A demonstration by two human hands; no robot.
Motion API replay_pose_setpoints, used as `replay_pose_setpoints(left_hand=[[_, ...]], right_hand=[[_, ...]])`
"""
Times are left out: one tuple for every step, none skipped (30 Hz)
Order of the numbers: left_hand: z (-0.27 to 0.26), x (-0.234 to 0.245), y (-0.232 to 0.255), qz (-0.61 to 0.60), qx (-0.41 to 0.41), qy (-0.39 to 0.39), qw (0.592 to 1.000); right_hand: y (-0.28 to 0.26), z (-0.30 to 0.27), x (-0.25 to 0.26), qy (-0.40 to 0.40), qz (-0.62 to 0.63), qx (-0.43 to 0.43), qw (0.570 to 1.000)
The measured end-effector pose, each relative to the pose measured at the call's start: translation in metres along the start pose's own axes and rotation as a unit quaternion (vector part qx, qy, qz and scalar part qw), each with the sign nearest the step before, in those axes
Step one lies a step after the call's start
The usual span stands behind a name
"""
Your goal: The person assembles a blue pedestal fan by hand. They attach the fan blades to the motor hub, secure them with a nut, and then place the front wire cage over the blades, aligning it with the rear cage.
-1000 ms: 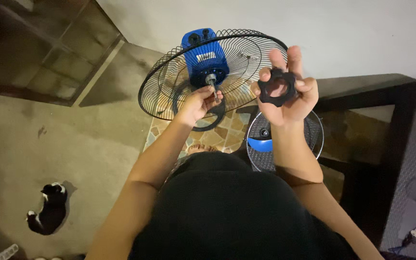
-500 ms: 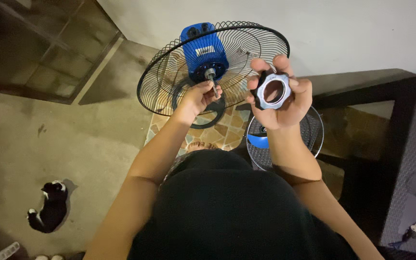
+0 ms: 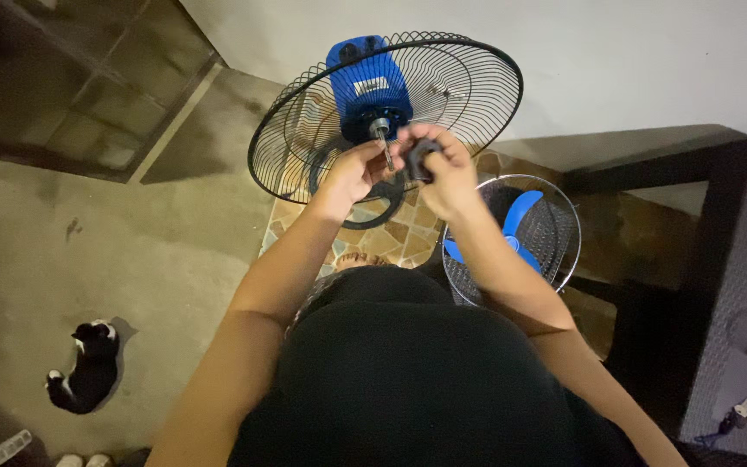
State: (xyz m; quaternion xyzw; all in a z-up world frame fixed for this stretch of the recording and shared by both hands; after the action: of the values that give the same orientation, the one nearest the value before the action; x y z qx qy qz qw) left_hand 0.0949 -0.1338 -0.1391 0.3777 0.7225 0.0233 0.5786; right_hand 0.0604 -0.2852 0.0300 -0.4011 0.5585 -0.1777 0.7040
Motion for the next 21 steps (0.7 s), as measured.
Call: replay_pose_setpoints(left_hand=[[0.002, 0.000, 0.000, 0.003, -0.002, -0.039, 0.999], [0.006, 0.001, -0.003, 0.006, -0.005, -0.078, 0.997], [0.012, 0.012, -0.007, 0.005, -0.001, -0.027, 1.000], [0.018, 0.024, -0.011, 0.002, 0.004, 0.024, 1.000], [0.024, 0.036, -0.016, -0.001, 0.008, 0.076, 0.997], [0.030, 0.043, -0.020, 0.003, 0.003, 0.075, 0.997], [0.035, 0.049, -0.023, 0.006, -0.002, 0.075, 0.997], [0.037, 0.054, -0.025, 0.010, -0.008, 0.076, 0.997], [0.037, 0.055, -0.026, 0.008, -0.005, 0.070, 0.997], [0.037, 0.054, -0.025, 0.007, -0.005, 0.064, 0.998], [0.035, 0.050, -0.023, 0.005, -0.004, 0.058, 0.998], [0.032, 0.046, -0.022, 0.013, 0.009, 0.068, 0.998], [0.028, 0.043, -0.018, 0.022, 0.022, 0.079, 0.996], [0.024, 0.041, -0.017, 0.030, 0.036, 0.089, 0.995], [0.021, 0.039, -0.016, 0.040, 0.031, 0.092, 0.994], [0.021, 0.037, -0.014, 0.051, 0.027, 0.093, 0.994], [0.022, 0.036, -0.013, 0.061, 0.022, 0.095, 0.993], [0.023, 0.037, -0.013, 0.062, 0.028, 0.094, 0.993], [0.024, 0.038, -0.014, 0.063, 0.033, 0.093, 0.993], [0.024, 0.039, -0.015, 0.064, 0.039, 0.092, 0.993], [0.025, 0.040, -0.016, 0.066, 0.035, 0.085, 0.994]], right_hand=[[0.020, 0.001, 0.016, 0.028, -0.025, 0.004, 0.999], [0.039, 0.003, 0.032, 0.055, -0.050, 0.009, 0.997], [0.051, 0.004, 0.044, 0.071, -0.159, 0.037, 0.984], [0.061, 0.005, 0.051, 0.085, -0.266, 0.064, 0.958], [0.066, 0.005, 0.055, 0.099, -0.370, 0.091, 0.919], [0.068, 0.004, 0.051, 0.072, -0.461, 0.137, 0.874], [0.067, 0.002, 0.045, 0.044, -0.546, 0.181, 0.817], [0.066, 0.000, 0.036, 0.015, -0.624, 0.222, 0.749], [0.065, -0.002, 0.032, 0.014, -0.629, 0.220, 0.745], [0.062, -0.003, 0.028, 0.011, -0.635, 0.220, 0.740], [0.059, -0.002, 0.023, 0.009, -0.641, 0.219, 0.735], [0.055, -0.001, 0.023, 0.039, -0.638, 0.217, 0.737], [0.050, 0.000, 0.023, 0.070, -0.635, 0.214, 0.739], [0.047, 0.000, 0.023, 0.100, -0.632, 0.211, 0.739], [0.044, 0.000, 0.024, 0.104, -0.628, 0.210, 0.742], [0.040, 0.001, 0.026, 0.110, -0.624, 0.210, 0.745], [0.037, 0.001, 0.027, 0.115, -0.620, 0.210, 0.747], [0.038, 0.002, 0.030, 0.119, -0.616, 0.187, 0.756], [0.040, 0.002, 0.033, 0.122, -0.611, 0.164, 0.765], [0.043, 0.002, 0.036, 0.126, -0.605, 0.141, 0.773], [0.043, -0.001, 0.032, 0.110, -0.637, 0.180, 0.741]])
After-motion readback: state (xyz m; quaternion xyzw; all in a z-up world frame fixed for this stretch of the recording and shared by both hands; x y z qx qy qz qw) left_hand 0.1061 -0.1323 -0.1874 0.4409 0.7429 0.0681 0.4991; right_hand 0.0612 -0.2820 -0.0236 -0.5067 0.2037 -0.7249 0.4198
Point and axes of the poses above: each hand's wrist, its own z-axis towards the middle knuckle, its own x-axis out of the back of the hand, y = z × x, the point moved 5 cm from there along z, towards the middle knuckle, and after that the axes turned 4 degrees about -y, right-handed, at the moved point
